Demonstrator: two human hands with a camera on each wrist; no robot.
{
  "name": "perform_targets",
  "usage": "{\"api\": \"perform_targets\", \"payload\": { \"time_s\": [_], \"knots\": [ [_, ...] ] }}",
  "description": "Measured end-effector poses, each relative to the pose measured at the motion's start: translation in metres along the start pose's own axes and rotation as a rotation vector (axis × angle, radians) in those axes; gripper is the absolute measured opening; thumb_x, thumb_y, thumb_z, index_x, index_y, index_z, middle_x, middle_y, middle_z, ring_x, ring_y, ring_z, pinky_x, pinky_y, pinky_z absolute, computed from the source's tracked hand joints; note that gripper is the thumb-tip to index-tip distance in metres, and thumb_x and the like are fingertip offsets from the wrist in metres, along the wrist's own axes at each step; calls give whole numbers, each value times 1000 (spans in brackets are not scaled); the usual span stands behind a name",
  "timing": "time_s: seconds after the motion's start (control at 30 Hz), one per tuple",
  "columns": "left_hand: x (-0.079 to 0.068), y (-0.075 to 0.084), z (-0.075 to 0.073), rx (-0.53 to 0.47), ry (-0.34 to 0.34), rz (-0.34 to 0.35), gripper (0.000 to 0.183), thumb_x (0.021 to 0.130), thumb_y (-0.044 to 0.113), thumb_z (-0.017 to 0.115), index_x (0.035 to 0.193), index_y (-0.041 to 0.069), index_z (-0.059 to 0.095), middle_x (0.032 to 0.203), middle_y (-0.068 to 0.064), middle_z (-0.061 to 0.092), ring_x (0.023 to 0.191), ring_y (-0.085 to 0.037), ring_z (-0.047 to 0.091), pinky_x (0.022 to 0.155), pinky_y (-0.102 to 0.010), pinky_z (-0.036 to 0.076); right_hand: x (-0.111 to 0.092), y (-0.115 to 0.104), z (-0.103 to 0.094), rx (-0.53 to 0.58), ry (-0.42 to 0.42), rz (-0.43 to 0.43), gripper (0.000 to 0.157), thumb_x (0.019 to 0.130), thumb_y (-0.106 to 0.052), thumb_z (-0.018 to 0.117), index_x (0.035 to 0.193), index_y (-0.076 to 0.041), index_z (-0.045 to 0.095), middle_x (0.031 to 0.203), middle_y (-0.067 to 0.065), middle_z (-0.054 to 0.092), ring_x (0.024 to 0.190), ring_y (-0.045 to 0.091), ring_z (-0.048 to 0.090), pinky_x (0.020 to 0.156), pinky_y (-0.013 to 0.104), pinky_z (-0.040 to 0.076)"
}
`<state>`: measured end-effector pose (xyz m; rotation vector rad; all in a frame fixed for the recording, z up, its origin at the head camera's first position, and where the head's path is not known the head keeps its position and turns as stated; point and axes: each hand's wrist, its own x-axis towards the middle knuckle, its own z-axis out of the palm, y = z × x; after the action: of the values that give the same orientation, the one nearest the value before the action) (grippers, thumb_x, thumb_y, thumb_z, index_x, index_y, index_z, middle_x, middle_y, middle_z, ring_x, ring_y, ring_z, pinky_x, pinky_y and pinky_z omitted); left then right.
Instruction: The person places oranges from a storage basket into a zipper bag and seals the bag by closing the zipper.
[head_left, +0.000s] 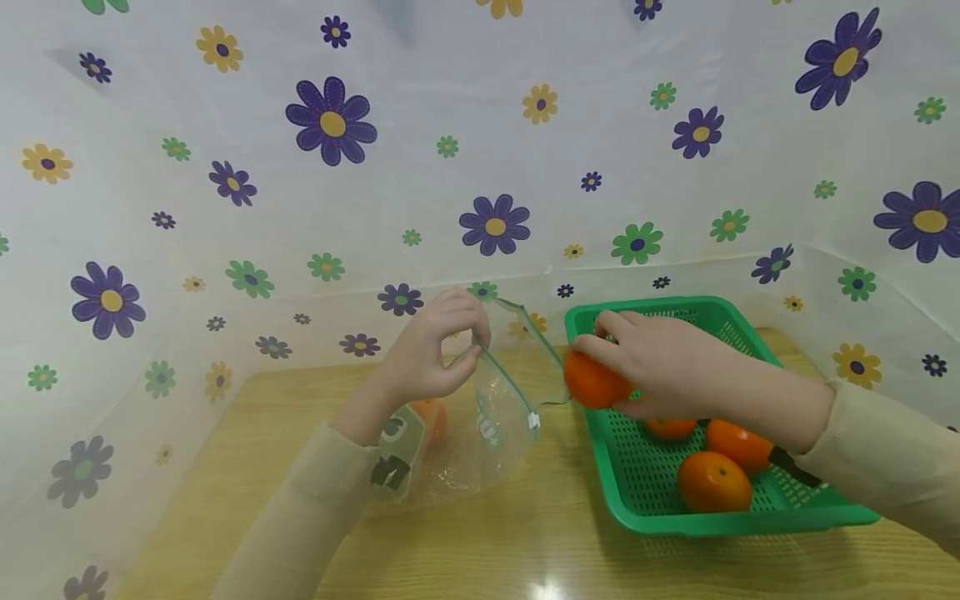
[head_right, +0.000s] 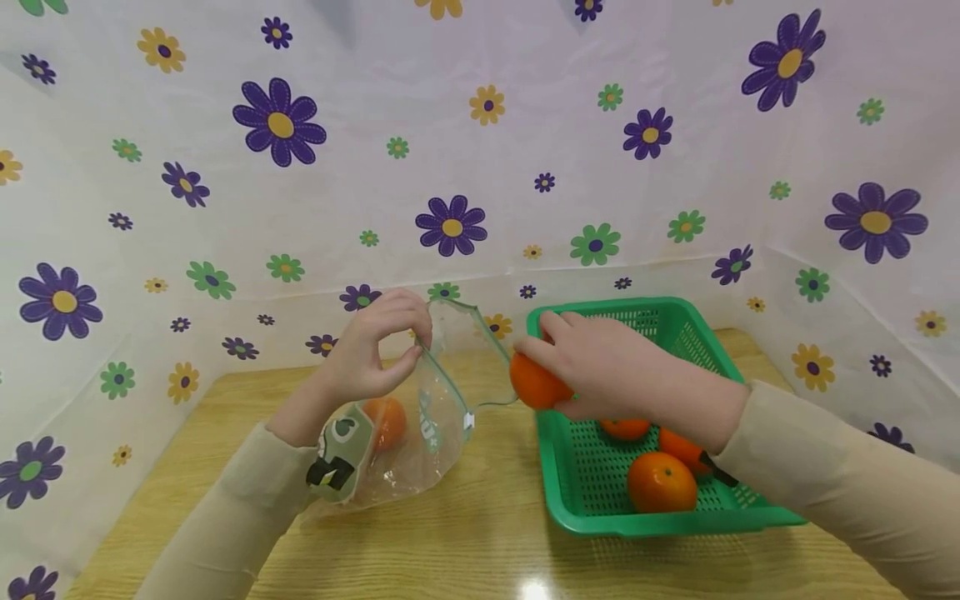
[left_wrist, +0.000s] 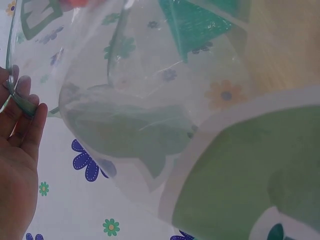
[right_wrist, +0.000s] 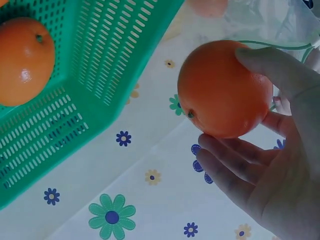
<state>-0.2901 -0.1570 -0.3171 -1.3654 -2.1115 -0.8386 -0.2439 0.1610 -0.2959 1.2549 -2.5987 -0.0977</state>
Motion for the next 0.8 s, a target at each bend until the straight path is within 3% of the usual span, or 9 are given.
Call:
{"api": "perform_targets", "payload": {
  "time_s": [0.33, 0.8],
  "knots": [
    [-1, -1, 0, -2, 6, 3, 4, 83, 6, 61, 84, 9, 64, 83, -2, 67, 97, -23, 59, 98, -41, 48, 8, -8, -4, 32, 23, 26, 78, 76, -29, 95, 143, -17, 56, 121, 12, 62, 99, 26, 67, 79, 41, 64],
    [-2, -1, 0, -3, 6, -8, 5, 83, 5, 62, 84, 8, 65, 84, -2, 67, 97, -23, 59, 98, -40, 49, 19, -14, -1, 18, 60, -15, 78, 77, -30, 95, 142, -18, 54, 122, 11, 61, 97, 25, 66, 77, 36, 63]
  ]
}}
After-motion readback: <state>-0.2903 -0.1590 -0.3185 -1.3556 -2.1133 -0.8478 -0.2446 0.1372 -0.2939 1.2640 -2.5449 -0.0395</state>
